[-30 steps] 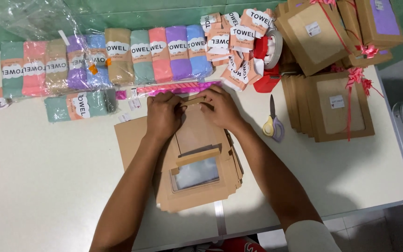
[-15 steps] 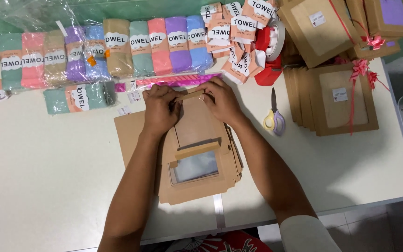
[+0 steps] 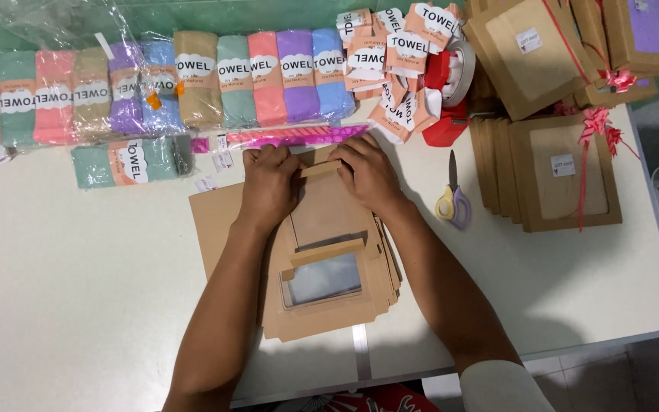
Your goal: The person assembles a stack of flat-packed cardboard boxes with clear plastic windows. They fold the side flaps and tuck the tabs into slots to form the box structure, repeating the process for multiple units on a white table.
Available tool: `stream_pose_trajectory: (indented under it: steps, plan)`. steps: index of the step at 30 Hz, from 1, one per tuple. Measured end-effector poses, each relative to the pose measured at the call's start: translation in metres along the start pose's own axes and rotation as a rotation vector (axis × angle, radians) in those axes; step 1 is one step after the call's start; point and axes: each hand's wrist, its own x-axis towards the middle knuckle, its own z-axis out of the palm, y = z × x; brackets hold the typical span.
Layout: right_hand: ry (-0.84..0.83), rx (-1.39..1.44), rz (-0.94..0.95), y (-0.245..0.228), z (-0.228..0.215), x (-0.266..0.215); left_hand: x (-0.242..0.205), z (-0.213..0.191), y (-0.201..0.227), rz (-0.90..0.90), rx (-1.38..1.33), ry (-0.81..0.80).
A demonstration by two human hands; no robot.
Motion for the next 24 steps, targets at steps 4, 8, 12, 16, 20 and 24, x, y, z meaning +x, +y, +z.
stream_pose_trajectory:
  steps: [4,8,12,16,20,24]
  plan:
    - [0.008,-0.1,-0.061,0.008,0.012,-0.007,-0.001,0.0,0.001,0.031,0.058,0.006]
    - [0.014,-0.3,-0.149,0.002,0.014,-0.006,-0.001,-0.002,0.005,0.068,0.149,0.001]
    - [0.072,-0.333,-0.182,0.008,0.021,-0.007,0.003,-0.012,0.019,0.08,0.242,-0.004]
    - [0.08,-0.35,-0.203,-0.003,0.011,-0.002,-0.002,-0.005,0.021,0.08,0.267,0.026]
    - [0.072,-0.278,-0.22,-0.01,0.005,0.0,-0.011,0.006,0.02,0.115,0.346,0.017]
    - [0.063,-0.257,-0.24,0.004,0.012,-0.004,-0.019,0.012,0.025,0.135,0.423,-0.048]
